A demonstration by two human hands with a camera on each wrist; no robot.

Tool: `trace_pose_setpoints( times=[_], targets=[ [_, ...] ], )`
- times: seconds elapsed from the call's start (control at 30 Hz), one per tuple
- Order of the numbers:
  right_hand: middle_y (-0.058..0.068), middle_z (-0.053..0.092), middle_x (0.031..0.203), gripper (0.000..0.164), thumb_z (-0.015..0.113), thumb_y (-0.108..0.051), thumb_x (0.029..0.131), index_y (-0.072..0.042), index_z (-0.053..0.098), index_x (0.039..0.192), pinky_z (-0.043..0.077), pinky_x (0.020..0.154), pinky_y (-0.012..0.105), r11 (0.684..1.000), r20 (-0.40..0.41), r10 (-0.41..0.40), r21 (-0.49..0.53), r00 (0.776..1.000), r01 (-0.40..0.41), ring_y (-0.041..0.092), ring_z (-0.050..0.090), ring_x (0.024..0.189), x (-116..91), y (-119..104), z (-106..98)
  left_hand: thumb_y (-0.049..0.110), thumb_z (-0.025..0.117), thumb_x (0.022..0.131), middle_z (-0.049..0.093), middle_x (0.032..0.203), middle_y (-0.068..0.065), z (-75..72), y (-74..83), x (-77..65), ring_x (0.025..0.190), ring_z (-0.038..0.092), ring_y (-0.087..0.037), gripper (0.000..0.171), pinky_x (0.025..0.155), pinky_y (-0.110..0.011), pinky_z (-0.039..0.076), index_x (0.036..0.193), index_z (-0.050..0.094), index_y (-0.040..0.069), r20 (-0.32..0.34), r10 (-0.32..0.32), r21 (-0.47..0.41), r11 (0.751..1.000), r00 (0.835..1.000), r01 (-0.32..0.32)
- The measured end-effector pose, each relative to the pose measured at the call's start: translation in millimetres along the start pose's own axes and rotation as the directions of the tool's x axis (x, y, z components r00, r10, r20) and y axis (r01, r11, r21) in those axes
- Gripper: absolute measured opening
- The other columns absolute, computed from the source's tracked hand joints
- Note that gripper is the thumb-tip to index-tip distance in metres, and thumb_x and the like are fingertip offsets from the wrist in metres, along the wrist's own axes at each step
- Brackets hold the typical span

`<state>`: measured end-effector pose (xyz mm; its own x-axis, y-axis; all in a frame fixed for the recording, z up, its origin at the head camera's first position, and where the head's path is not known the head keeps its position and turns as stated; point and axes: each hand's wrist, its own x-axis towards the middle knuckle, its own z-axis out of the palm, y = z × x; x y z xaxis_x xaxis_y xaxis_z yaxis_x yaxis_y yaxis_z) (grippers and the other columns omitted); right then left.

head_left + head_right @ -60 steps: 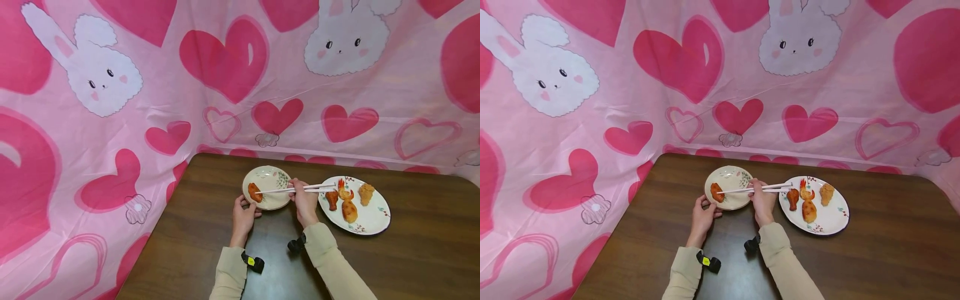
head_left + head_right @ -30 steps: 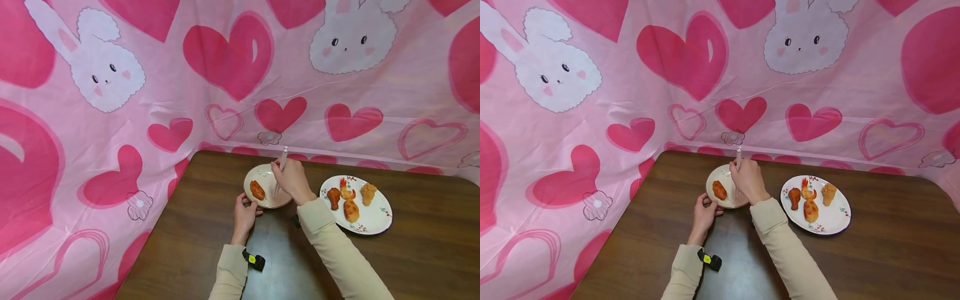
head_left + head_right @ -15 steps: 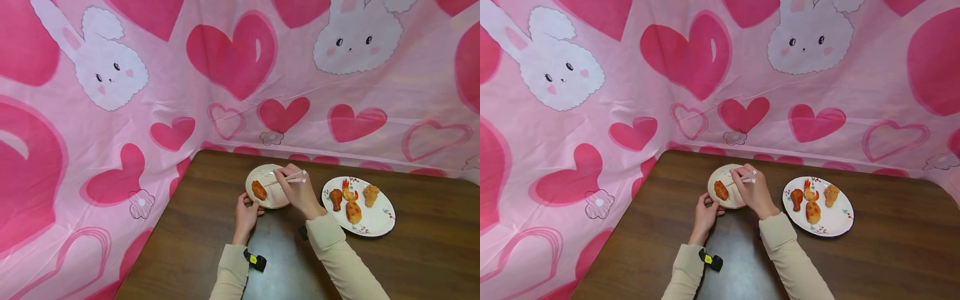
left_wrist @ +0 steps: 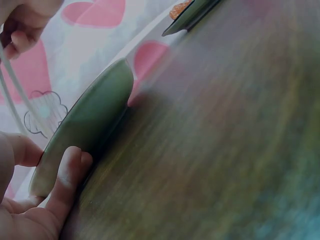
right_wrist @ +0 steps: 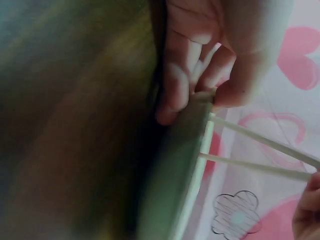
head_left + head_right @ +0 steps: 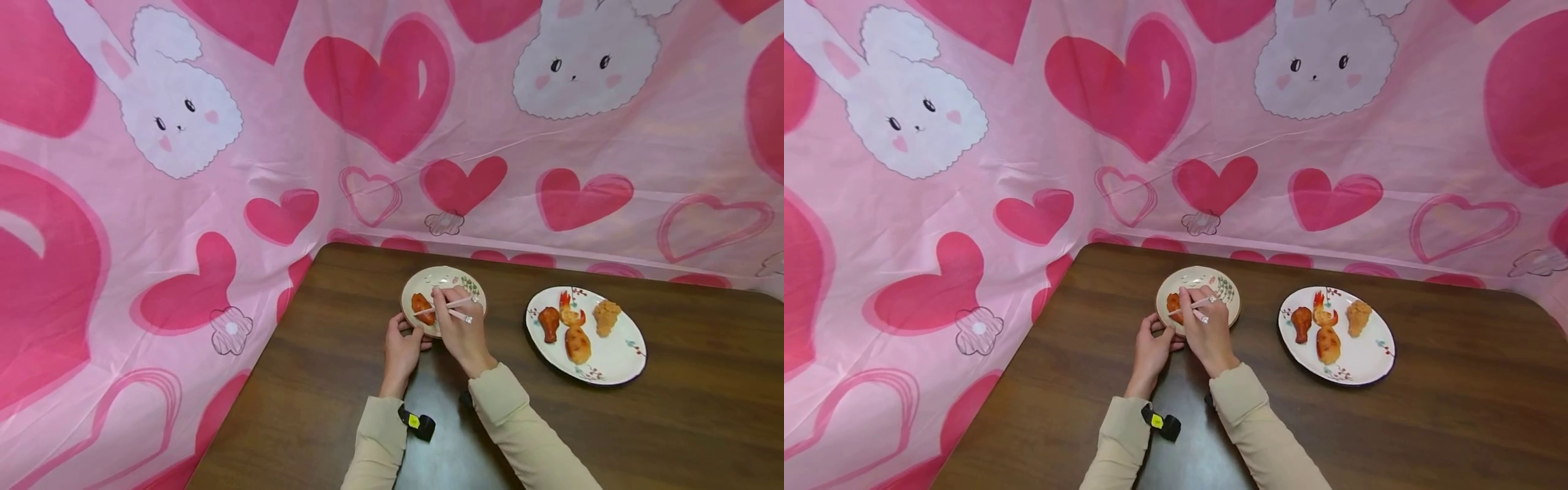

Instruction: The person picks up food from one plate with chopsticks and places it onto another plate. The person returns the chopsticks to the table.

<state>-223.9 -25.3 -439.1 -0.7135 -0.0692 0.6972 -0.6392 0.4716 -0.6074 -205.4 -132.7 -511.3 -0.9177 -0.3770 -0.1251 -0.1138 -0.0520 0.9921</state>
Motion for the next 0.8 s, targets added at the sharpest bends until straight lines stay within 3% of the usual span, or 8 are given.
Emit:
trace_pose_setpoints(
  times=[0.2, 0.27, 0.4, 0.47, 0.53, 0.63, 0.73, 0.8],
  targets=[
    [0.001, 0.057, 0.069, 0.011, 0.064, -0.011, 0.08, -0.005, 0.072, 0.084, 0.045, 0.053, 0.023, 0.984, 0.133, -0.174, -0.011, 0.976, 0.177, 0.01, 0.05, 0.06, 11.0, 1.3, -4.1, 0.009, 0.056, 0.082, 0.049, 0.103, -0.015, 0.5, 2.9, -0.3, 0.059, 0.063, -0.015, 0.046, 0.056, -0.029, 0.057, 0.125, 0.04, 0.005, 0.009, 0.009, -0.008, 1.0, 1.0, -0.009],
    [0.001, 0.057, 0.067, 0.011, 0.066, -0.012, 0.079, -0.005, 0.073, 0.085, 0.042, 0.049, 0.021, 0.984, 0.151, -0.172, -0.018, 0.974, 0.176, 0.011, 0.05, 0.059, 15.4, 2.8, -7.1, 0.009, 0.056, 0.083, 0.049, 0.104, -0.016, 0.7, 3.3, 0.0, 0.06, 0.063, -0.016, 0.046, 0.056, -0.029, 0.058, 0.125, 0.039, 0.004, 0.009, 0.012, -0.014, 1.0, 1.0, -0.012],
    [0.003, 0.061, 0.066, 0.014, 0.066, -0.017, 0.08, -0.006, 0.073, 0.085, 0.041, 0.047, 0.019, 0.999, 0.088, 0.031, 0.011, 0.996, -0.032, 0.012, 0.053, 0.06, 20.8, 12.7, -11.5, 0.007, 0.055, 0.083, 0.049, 0.103, -0.016, 0.9, 2.3, -0.1, 0.06, 0.064, -0.016, 0.045, 0.056, -0.029, 0.058, 0.125, 0.039, 0.005, 0.008, 0.013, -0.013, 1.0, 1.0, -0.013],
    [0.005, 0.063, 0.066, 0.017, 0.064, -0.021, 0.082, -0.007, 0.073, 0.084, 0.04, 0.044, 0.018, 0.977, 0.039, 0.205, 0.05, 0.978, -0.207, 0.011, 0.052, 0.056, 21.6, 19.9, -13.9, 0.007, 0.055, 0.083, 0.049, 0.102, -0.016, 0.9, 1.5, -0.7, 0.06, 0.064, -0.016, 0.045, 0.056, -0.029, 0.057, 0.125, 0.04, 0.005, 0.007, 0.011, -0.006, 1.0, 1.0, -0.011],
    [0.009, 0.064, 0.069, 0.021, 0.064, -0.025, 0.082, -0.007, 0.073, 0.086, 0.04, 0.041, 0.017, 0.92, -0.005, 0.379, 0.111, 0.925, -0.376, 0.01, 0.052, 0.053, 21.9, 27.2, -16.8, 0.006, 0.054, 0.083, 0.05, 0.101, -0.015, 0.9, 1.0, -1.0, 0.06, 0.064, -0.016, 0.044, 0.056, -0.029, 0.058, 0.125, 0.04, 0.006, 0.007, 0.012, -0.005, 1.0, 1.0, -0.012],
    [0.008, 0.066, 0.07, 0.026, 0.065, -0.03, 0.081, -0.006, 0.072, 0.089, 0.039, 0.038, 0.016, 0.762, -0.01, 0.59, 0.338, 0.807, -0.553, 0.008, 0.051, 0.047, 19.3, 53.9, -16.4, 0.006, 0.054, 0.084, 0.049, 0.1, -0.015, 0.6, 0.5, -1.1, 0.06, 0.064, -0.016, 0.044, 0.056, -0.028, 0.057, 0.125, 0.04, 0.006, 0.005, 0.019, -0.004, 1.0, 1.0, -0.019],
    [0.005, 0.067, 0.071, 0.032, 0.067, -0.03, 0.079, -0.002, 0.07, 0.094, 0.041, 0.037, 0.015, 0.576, 0.002, 0.729, 0.54, 0.685, -0.614, 0.006, 0.051, 0.043, 18.6, 68.8, -20.6, 0.007, 0.054, 0.084, 0.049, 0.1, -0.015, 0.2, 0.0, -1.0, 0.06, 0.064, -0.016, 0.043, 0.056, -0.028, 0.057, 0.125, 0.04, 0.006, 0.004, 0.024, -0.004, 1.0, 1.0, -0.024],
    [0.003, 0.067, 0.072, 0.034, 0.068, -0.03, 0.079, 0.0, 0.069, 0.095, 0.043, 0.037, 0.014, 0.502, 0.0, 0.778, 0.603, 0.629, -0.62, 0.006, 0.051, 0.043, 19.5, 74.5, -23.2, 0.006, 0.054, 0.084, 0.049, 0.1, -0.015, -0.2, 0.0, -1.2, 0.061, 0.064, -0.016, 0.044, 0.056, -0.028, 0.057, 0.125, 0.04, 0.006, 0.003, 0.023, -0.004, 1.0, 1.0, -0.023]
  ],
)
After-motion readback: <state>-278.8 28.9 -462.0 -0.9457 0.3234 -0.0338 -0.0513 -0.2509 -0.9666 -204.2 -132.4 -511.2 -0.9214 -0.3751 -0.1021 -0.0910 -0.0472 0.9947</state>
